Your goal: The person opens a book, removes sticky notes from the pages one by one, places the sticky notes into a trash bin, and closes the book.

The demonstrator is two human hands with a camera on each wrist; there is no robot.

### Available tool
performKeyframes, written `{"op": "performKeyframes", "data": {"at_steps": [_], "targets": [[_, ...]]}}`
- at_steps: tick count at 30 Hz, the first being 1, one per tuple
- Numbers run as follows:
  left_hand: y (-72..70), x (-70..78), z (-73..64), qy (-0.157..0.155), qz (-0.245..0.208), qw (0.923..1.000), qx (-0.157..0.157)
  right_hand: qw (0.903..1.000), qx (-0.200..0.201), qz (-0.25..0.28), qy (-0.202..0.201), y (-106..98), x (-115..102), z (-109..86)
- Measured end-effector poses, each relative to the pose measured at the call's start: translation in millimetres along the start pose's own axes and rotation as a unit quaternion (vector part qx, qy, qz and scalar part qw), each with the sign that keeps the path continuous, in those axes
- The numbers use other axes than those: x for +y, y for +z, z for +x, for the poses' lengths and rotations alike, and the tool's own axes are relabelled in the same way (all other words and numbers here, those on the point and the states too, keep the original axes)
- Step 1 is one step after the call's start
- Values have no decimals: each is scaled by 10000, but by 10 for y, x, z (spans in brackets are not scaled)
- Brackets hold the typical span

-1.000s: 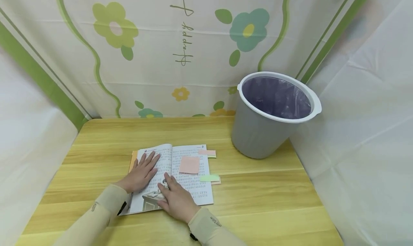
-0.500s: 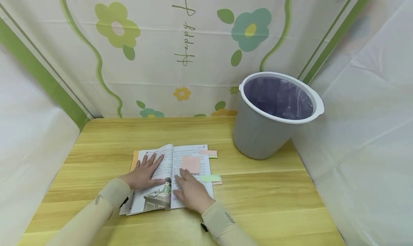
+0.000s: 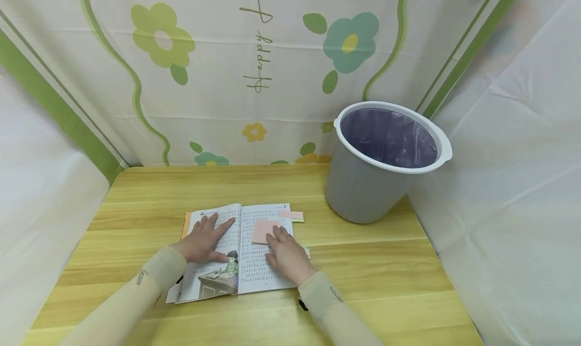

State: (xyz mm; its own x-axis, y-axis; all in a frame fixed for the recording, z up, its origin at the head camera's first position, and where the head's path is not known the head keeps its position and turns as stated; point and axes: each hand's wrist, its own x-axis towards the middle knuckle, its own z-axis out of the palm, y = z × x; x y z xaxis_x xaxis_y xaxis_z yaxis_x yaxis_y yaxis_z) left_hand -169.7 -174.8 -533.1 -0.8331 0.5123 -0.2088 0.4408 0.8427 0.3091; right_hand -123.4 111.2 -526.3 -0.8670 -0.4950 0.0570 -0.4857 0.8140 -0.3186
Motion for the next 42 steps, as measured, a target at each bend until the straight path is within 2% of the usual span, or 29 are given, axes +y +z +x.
{"op": "performKeyframes", "data": {"at_steps": [3,6,9,11,14,18,21,24,27,33,42], "targets": [[-28,45,40,314,-82,9994,-83,9997,-167,-199,-21,10,38,55],[-83,112,74,590,-124,9977,-312,9989,-358,-315,39,20,56,113],[-154,181,90,601,-226,9964,-554,9976,-532,-429,115,32,64,163],[-192,231,101,474,-298,9963,-654,9965,-610,-556,151,38,63,192],[-175,300,133,317,-340,9974,-544,9942,-660,-824,186,46,64,237],[-30,342,161,74,101,9999,-77,9923,-616,-1075,83,31,46,291],[104,310,171,-1,559,9978,348,9918,-563,-1146,-75,19,29,316],[212,230,192,167,725,9946,725,9913,-508,-1203,-146,31,30,330],[281,136,211,384,750,9923,905,9906,-483,-1268,-156,49,39,337],[310,37,252,670,611,9913,956,9895,-576,-1323,-78,62,43,342],[267,41,430,862,955,9883,824,9857,-552,-1588,-80,52,57,339]]}}
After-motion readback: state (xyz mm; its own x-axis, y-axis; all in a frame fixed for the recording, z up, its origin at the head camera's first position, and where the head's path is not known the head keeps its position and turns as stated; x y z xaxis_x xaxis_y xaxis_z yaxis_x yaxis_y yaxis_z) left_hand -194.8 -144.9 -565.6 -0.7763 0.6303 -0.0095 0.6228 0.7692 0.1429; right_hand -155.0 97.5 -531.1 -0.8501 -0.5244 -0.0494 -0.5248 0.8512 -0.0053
